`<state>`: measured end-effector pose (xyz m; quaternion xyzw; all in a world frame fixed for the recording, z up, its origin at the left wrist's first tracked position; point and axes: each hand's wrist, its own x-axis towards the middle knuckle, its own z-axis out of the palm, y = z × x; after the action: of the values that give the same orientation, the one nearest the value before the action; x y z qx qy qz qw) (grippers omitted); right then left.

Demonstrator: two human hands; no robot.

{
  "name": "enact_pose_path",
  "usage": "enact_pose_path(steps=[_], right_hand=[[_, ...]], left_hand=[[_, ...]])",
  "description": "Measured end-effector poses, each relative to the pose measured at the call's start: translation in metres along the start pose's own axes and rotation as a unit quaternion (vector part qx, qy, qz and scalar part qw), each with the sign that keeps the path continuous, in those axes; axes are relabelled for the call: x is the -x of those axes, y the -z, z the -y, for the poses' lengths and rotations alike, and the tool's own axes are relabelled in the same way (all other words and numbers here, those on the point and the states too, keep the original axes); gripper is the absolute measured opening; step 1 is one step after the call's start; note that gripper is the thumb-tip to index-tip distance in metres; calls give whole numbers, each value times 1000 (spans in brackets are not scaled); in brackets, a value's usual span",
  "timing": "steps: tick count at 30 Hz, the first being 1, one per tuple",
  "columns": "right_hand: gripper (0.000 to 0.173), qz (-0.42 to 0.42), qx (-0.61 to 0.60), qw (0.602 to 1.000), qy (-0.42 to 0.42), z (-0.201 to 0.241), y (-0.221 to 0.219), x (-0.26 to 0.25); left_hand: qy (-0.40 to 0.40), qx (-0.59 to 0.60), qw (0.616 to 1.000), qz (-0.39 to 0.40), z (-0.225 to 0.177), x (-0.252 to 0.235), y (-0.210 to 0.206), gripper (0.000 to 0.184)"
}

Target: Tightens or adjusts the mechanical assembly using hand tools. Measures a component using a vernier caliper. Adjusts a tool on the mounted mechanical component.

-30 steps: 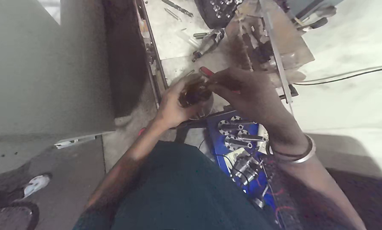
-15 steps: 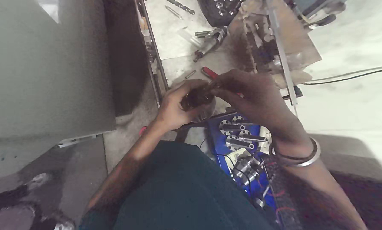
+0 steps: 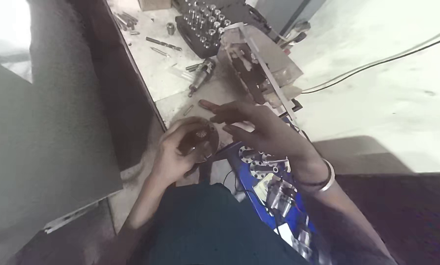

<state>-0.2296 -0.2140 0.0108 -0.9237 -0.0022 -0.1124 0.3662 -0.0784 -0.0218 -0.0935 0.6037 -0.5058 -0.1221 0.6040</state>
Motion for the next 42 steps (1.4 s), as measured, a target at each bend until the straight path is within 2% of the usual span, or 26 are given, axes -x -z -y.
enact_pose_path(steps=[3,6,14,17,19,21,24,26,28,31,33,36,38,40,42], right_hand=[[29,-73,44,995,-59,-15,23,8],[25,-114,51,989,-74,-23,39,16],[21,-78,20,993,-87,-21,13,17],[36,-27,7,994,-102,-24,-9,13],[55,18,-22,997,-74,-27,-29,6],[64,44,-79,995,-41,-29,-46,-2],[64,-12,-142,990,-18,-34,-67,-8],[64,-94,-127,987,-39,-32,-81,-8],[69,-130,-106,985,-44,-31,-93,-8],[85,-53,-150,987,-23,-30,-81,-9],[83,-33,-164,986,3,-30,-74,-8],[74,-128,-103,986,-18,-31,-86,-10],[77,-156,-75,985,-24,-32,-95,-12],[88,-104,-110,988,-14,-30,-87,-10],[86,-60,-145,988,3,-28,-75,-6]], left_hand=[[0,-18,1000,6,0,-3,4,31],[-5,5,1000,20,-2,-6,8,25],[5,19,999,50,-1,-10,13,24],[9,4,999,53,-1,-9,14,29],[7,-20,998,51,-2,-8,16,31],[6,-37,998,56,-4,-7,18,29],[-1,-46,997,58,-4,-9,21,27],[-4,-47,997,63,-3,-9,23,29],[-5,-47,997,68,-2,-9,21,29],[-6,-44,997,67,-3,-10,22,29],[-10,-39,997,68,-2,-10,23,28],[-14,-40,997,72,-2,-12,23,29],[-13,-38,996,76,-3,-11,23,30],[-10,-29,997,77,-3,-12,24,31],[-7,-28,997,77,-3,-11,25,30]])
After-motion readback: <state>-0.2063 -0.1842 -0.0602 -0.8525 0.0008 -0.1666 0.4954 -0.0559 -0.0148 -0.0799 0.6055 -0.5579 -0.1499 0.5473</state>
